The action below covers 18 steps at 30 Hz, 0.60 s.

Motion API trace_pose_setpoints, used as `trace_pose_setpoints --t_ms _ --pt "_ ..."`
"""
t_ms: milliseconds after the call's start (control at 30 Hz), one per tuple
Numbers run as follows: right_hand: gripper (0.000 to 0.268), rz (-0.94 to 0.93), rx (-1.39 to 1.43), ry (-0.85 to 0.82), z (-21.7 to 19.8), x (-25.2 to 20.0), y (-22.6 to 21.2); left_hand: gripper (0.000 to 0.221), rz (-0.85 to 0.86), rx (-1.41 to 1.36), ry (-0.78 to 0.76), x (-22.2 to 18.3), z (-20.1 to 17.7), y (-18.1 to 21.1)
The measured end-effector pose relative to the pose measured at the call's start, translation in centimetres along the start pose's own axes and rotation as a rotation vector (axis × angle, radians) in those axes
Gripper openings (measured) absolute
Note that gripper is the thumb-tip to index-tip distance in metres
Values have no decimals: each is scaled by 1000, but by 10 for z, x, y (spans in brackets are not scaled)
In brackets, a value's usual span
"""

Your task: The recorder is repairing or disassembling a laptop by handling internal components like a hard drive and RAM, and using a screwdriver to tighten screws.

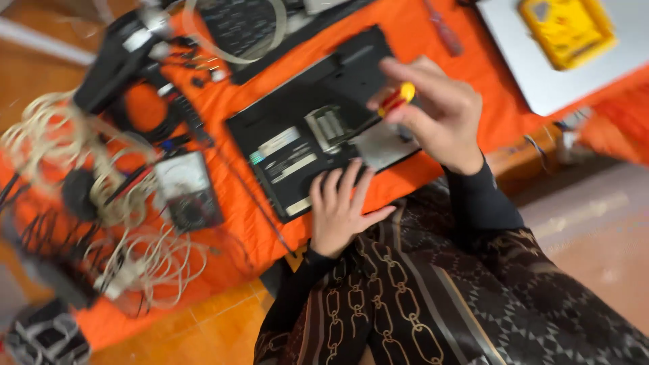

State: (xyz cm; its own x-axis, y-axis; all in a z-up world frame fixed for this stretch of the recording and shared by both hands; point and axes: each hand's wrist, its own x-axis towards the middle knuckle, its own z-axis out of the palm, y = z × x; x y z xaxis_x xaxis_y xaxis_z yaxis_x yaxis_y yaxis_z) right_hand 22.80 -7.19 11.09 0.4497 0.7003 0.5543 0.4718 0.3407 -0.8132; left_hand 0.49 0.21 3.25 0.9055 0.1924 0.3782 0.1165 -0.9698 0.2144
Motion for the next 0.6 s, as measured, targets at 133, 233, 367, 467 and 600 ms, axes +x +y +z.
trace_pose_setpoints --t_ms 133,233,367,467,600 --pt "32 160 275 185 -46 -17 28 71 25 148 -5 1 7 2" --pt "25 115 349 334 -84 -26 48 66 10 185 -13 4 8 4" --pt "16 40 373 640 -140 -46 63 60 -29 176 -10 7 8 4" --pt "21 14 397 958 -202 -123 92 59 -12 183 -25 5 11 2" --pt "20 -44 328 1106 -244 -145 85 60 -14 173 -42 4 10 2"
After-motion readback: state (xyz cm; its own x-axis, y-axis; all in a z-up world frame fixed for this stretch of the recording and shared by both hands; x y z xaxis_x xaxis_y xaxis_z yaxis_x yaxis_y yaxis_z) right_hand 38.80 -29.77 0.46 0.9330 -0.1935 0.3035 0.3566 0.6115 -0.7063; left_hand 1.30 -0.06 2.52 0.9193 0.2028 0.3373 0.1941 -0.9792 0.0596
